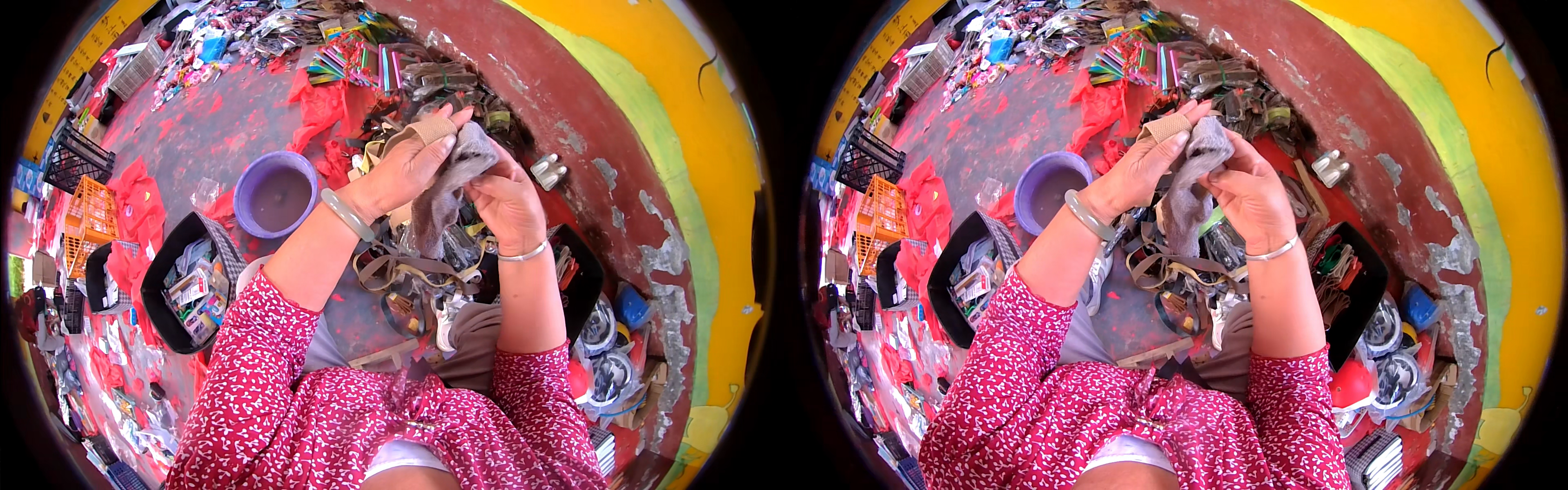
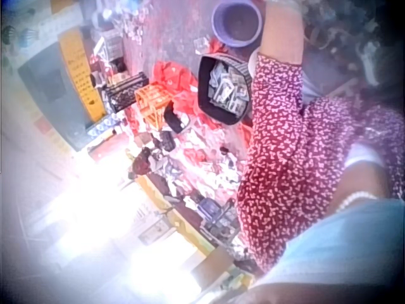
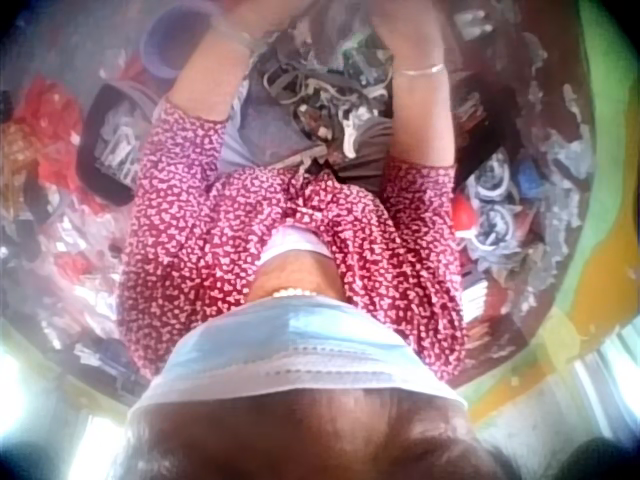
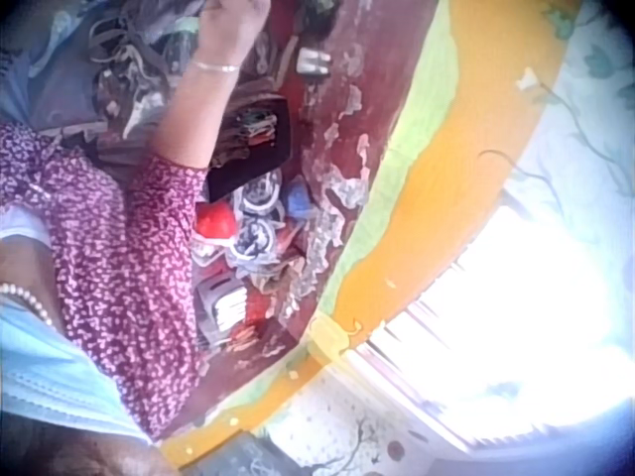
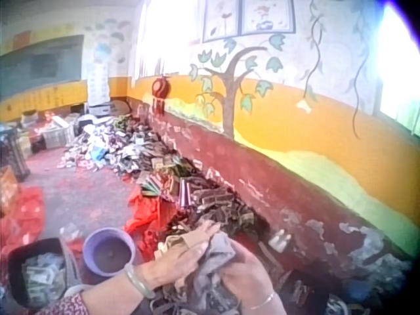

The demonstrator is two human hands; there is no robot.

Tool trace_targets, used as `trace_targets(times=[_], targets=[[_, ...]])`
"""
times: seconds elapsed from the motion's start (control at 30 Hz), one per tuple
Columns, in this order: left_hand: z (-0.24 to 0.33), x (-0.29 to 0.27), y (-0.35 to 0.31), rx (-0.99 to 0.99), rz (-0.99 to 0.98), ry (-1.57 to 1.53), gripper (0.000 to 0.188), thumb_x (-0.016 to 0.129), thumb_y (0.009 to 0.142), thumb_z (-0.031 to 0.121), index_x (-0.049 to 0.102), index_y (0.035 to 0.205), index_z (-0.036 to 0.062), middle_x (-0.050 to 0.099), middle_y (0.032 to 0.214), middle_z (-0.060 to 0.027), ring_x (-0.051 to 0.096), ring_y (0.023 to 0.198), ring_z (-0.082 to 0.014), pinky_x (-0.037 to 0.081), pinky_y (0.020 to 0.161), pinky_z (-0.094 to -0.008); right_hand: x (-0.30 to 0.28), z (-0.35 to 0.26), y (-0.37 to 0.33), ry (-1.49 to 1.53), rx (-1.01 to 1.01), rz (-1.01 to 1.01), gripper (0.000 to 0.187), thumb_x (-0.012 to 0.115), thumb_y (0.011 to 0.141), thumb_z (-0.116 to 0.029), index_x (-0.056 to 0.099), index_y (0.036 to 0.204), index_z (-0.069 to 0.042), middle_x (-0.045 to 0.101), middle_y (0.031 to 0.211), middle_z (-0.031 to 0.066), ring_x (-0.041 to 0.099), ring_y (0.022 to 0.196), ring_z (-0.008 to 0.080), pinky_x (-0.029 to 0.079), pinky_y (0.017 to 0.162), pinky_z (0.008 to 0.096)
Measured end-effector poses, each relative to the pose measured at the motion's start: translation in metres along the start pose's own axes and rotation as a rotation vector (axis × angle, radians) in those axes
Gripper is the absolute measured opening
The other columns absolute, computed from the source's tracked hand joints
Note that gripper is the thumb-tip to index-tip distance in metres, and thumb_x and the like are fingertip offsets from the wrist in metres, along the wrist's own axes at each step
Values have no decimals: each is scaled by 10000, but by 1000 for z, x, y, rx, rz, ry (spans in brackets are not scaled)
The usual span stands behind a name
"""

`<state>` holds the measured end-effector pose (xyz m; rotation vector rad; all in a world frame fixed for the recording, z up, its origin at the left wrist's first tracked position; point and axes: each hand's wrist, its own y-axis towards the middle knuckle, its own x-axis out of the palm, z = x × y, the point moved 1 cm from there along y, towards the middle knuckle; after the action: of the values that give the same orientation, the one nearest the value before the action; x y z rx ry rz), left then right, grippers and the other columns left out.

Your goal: The person sorts through scrap materials on the floor, uses a cloth to wipe down a brown strap and then a black strap, and rinses the cloth in a bucket of water.

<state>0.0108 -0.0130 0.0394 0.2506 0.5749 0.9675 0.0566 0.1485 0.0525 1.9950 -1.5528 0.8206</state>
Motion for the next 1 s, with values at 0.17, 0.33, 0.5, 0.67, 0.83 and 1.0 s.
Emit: trace_targets(times=[0.17, 0.33, 0.5, 0.67, 0.83, 1.0], targets=[[2, 13, -1, -32, -50, -111, 473, 279, 966, 268, 322, 1368, 21, 282, 1438, -110, 159, 1365, -245, 116, 1101, -340, -11, 12, 5, -138, -70, 100, 361, 495, 731, 132, 539, 1060, -10, 593, 956, 44, 589, 917, 162, 473, 791, 283], [-4, 17, -2, -22, -21, -237, 468, 307, 964, 305, 366, 1355, 56, 334, 1405, -129, 169, 1359, -270, 105, 1098, -365, -10, 9, 4, -437, -81, 166, 336, 620, 748, 17, 563, 1078, -6, 609, 997, 45, 593, 877, 136, 467, 794, 279], [2, 8, 0, 95, -111, 162, 472, 312, 959, 301, 345, 1371, 74, 230, 1447, -171, 145, 1360, -312, 92, 1093, -407, -22, 11, 4, -106, 171, -41, 371, 683, 769, -180, 570, 1075, -2, 623, 977, 60, 607, 859, 148, 491, 775, 297], [-6, 4, 0, 208, -150, 491, 476, 348, 939, 301, 350, 1370, 100, 231, 1416, -243, 167, 1337, -378, 110, 1083, -439, -27, 15, -2, -285, 150, -79, 293, 586, 839, -146, 561, 1078, 23, 624, 970, 84, 621, 857, 178, 499, 777, 305], [-23, -2, -1, 296, -174, 416, 564, 443, 892, 329, 318, 1378, 72, 373, 1329, -276, 306, 1284, -368, 202, 1066, -439, -15, 21, -4, -120, 219, 13, 251, 535, 852, -87, 561, 1070, 37, 615, 996, 96, 611, 886, 184, 495, 783, 308], [-17, 5, -1, -361, 20, -1090, 533, 470, 909, 345, 391, 1280, -30, 466, 1270, -190, 472, 1154, -279, 350, 993, -392, -20, 17, 1, -158, 257, 48, 191, 514, 869, -80, 583, 1015, 22, 631, 907, 83, 627, 797, 173, 509, 702, 288]])
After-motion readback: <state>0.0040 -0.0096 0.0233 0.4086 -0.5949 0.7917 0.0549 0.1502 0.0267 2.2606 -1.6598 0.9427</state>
